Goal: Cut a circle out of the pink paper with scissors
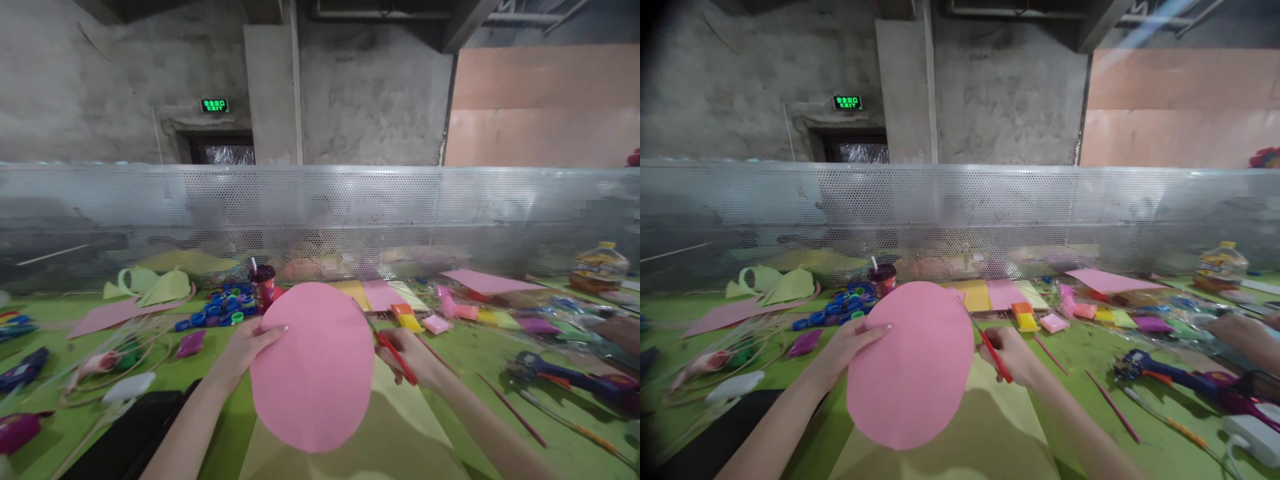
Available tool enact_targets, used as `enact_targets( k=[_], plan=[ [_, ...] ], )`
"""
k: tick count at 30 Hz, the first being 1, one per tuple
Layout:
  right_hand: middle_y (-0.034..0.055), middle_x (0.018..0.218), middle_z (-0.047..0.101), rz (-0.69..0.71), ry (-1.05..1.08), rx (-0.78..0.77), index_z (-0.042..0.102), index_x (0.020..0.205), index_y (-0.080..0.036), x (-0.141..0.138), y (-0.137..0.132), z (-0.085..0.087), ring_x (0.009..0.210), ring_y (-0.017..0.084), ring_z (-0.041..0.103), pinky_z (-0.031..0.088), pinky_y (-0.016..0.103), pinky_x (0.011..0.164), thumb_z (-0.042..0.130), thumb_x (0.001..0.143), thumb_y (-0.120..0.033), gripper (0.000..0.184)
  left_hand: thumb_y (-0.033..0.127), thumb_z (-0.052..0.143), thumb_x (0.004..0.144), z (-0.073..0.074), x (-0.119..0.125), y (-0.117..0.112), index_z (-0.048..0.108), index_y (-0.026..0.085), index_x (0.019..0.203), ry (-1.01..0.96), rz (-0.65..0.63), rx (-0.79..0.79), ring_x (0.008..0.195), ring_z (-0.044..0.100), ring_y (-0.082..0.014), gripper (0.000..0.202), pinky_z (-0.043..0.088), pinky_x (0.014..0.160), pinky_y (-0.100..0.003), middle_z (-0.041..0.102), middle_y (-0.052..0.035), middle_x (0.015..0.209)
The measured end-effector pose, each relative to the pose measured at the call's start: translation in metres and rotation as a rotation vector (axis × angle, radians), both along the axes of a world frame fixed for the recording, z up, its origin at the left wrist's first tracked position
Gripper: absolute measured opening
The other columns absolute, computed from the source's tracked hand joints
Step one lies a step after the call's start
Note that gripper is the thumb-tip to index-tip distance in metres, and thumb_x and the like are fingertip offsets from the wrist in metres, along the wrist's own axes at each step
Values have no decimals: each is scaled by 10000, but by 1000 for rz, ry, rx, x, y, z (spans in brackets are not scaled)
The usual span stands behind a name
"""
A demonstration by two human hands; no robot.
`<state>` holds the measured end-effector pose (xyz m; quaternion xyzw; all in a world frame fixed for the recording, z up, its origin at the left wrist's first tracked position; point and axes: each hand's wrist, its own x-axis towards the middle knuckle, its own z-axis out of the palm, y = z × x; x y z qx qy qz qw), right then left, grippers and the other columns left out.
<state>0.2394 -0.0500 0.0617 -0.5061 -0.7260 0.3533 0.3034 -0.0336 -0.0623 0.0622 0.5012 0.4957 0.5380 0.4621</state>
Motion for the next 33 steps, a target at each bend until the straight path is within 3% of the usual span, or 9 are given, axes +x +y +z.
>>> enact_targets(
  k=[23,33],
  plan=[
    [-94,378,371,10,-24,13,354,540,-179,2,2,-1,305,56,430,394,172,318,433,678,-233,168,353,696,579,2,2,-1,648,143,752,30,-12,7,645,637,-208,276,479,579,-280,700,-66,759],
    [-91,371,396,52,-14,-11,373,572,-176,7,1,4,319,57,453,353,159,337,471,703,-271,189,349,703,582,0,0,-1,645,151,761,4,-7,5,627,635,-197,273,483,563,-268,697,-55,735]
  ],
)
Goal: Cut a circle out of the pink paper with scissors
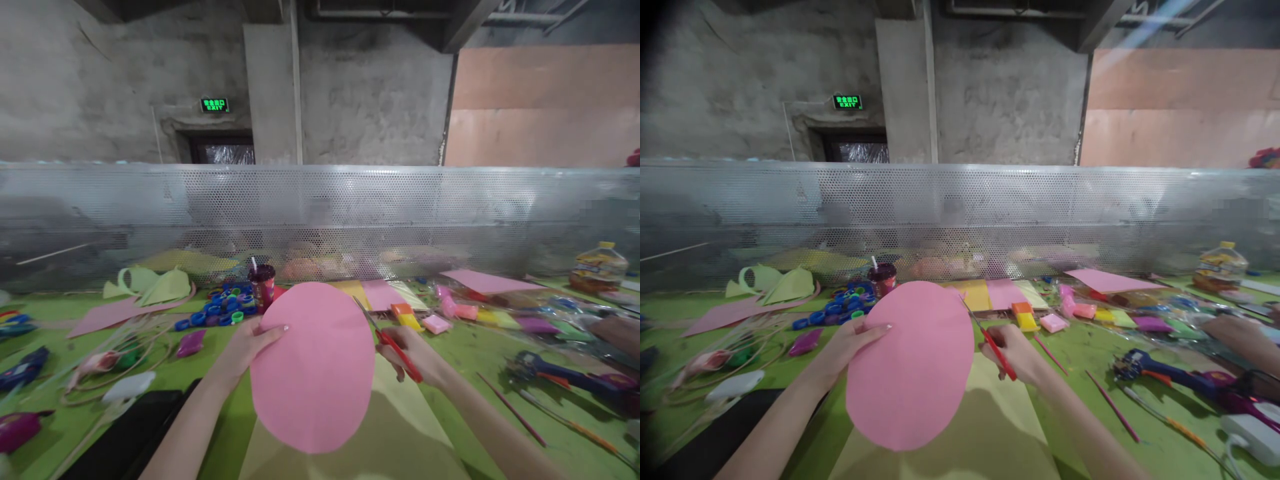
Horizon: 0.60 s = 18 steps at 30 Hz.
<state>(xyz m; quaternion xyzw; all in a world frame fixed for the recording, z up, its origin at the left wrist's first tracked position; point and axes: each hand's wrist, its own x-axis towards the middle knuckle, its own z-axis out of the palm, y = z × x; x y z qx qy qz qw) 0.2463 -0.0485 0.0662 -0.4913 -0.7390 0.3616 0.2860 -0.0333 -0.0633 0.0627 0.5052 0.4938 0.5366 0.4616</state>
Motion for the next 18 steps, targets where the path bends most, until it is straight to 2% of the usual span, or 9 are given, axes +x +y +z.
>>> enact_targets(
  k=[18],
  plan=[
    [-90,377,399,6,-16,-13,377,565,-176,-2,1,0,320,56,449,346,162,337,477,679,-257,172,361,693,581,1,0,0,649,143,770,31,0,3,635,629,-198,292,470,569,-271,697,-62,755]
  ],
)
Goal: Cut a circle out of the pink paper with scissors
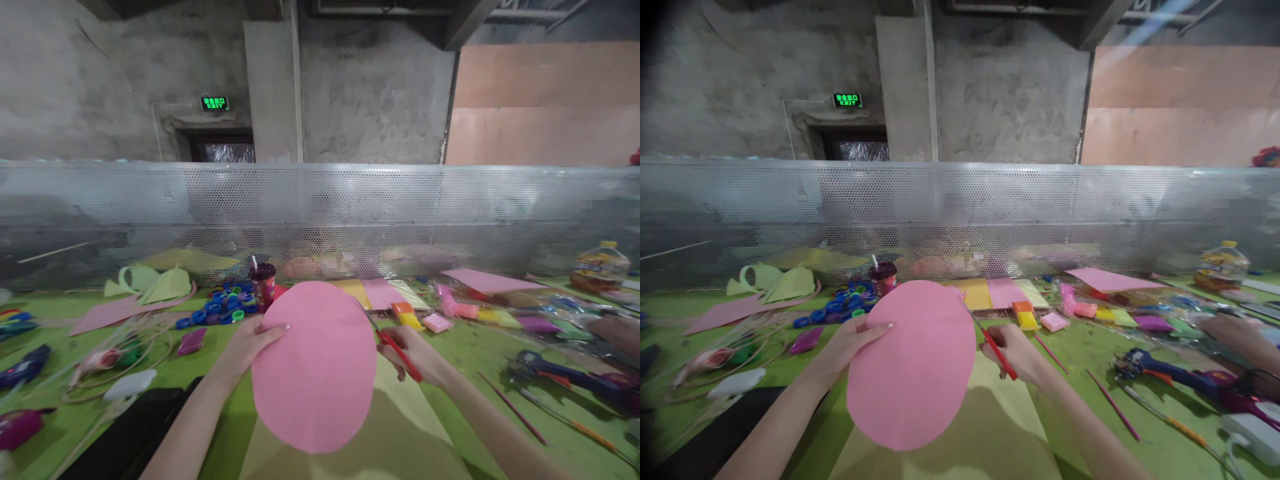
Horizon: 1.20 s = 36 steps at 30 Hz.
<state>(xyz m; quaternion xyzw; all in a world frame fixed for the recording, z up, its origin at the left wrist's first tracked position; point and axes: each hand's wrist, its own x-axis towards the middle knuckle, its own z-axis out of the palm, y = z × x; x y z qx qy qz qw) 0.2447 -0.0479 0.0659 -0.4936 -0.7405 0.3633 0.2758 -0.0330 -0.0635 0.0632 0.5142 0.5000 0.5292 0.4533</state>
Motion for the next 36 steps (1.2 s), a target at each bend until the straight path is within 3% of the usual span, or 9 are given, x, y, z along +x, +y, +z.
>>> enact_targets(
  k=[24,30,36],
  plan=[
    [-83,406,376,-35,-17,43,375,560,-178,-1,0,-5,318,63,450,401,180,329,445,682,-281,174,371,693,584,-3,-2,2,644,140,795,20,-2,12,666,638,-215,317,482,583,-279,698,-73,793],
    [-77,461,387,-52,-6,59,389,568,-174,5,3,-1,335,65,460,415,200,341,471,685,-331,212,361,697,582,-2,-3,1,653,166,770,-16,-32,14,651,639,-206,274,487,589,-283,701,-47,759],
    [-85,455,364,8,13,72,337,560,-183,9,4,-2,351,57,452,433,197,370,471,695,-286,217,345,703,571,-1,1,-2,663,178,760,-7,-94,-13,669,642,-215,255,490,617,-303,703,-48,755]
  ],
)
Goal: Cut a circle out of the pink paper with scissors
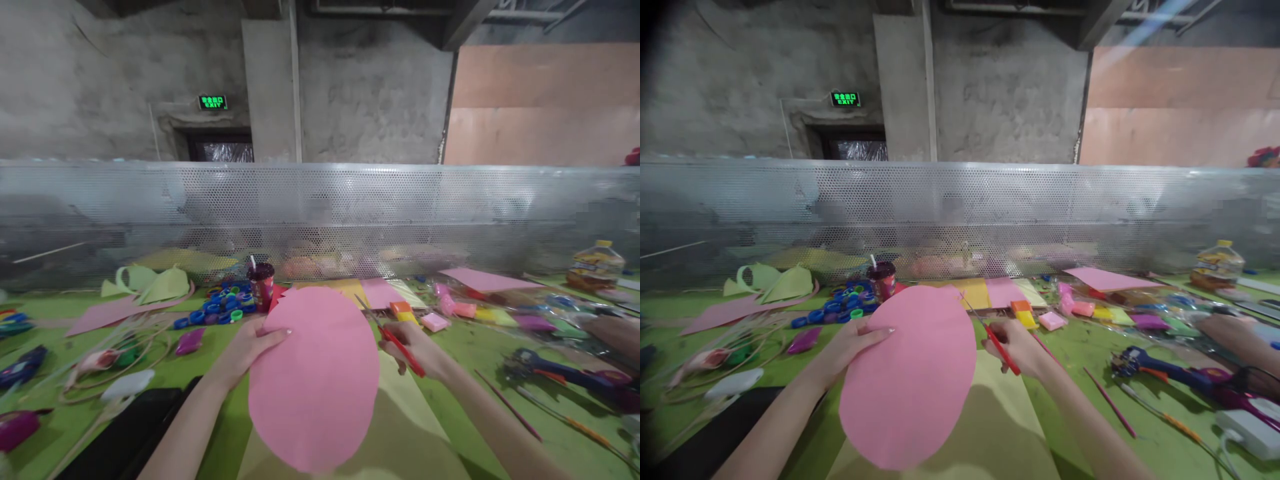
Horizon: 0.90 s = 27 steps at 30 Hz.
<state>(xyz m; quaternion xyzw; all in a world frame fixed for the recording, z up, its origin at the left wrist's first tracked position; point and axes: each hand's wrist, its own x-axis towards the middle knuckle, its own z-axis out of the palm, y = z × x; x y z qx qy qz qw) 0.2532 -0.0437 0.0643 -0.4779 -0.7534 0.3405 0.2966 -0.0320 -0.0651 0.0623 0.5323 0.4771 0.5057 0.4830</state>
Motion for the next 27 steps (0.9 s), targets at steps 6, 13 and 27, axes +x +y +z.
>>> enact_targets(
  k=[6,13,27],
  plan=[
    [-66,514,378,28,-52,-6,383,570,-167,-1,1,-5,388,43,426,431,174,358,469,678,-259,166,344,695,582,-1,-1,0,666,176,791,36,-15,16,712,643,-239,270,496,628,-323,704,-66,803],
    [-65,514,372,23,-76,11,391,582,-166,0,4,-8,400,47,424,446,179,359,452,674,-248,137,333,691,600,-1,-1,1,658,162,816,39,-25,-4,692,646,-220,277,496,617,-300,706,-62,799],
    [-65,508,361,16,-105,14,380,585,-169,2,7,-11,381,45,413,421,177,336,425,672,-225,113,349,695,574,-1,0,0,660,171,788,49,4,-5,710,648,-237,281,496,623,-312,707,-66,794]
  ],
)
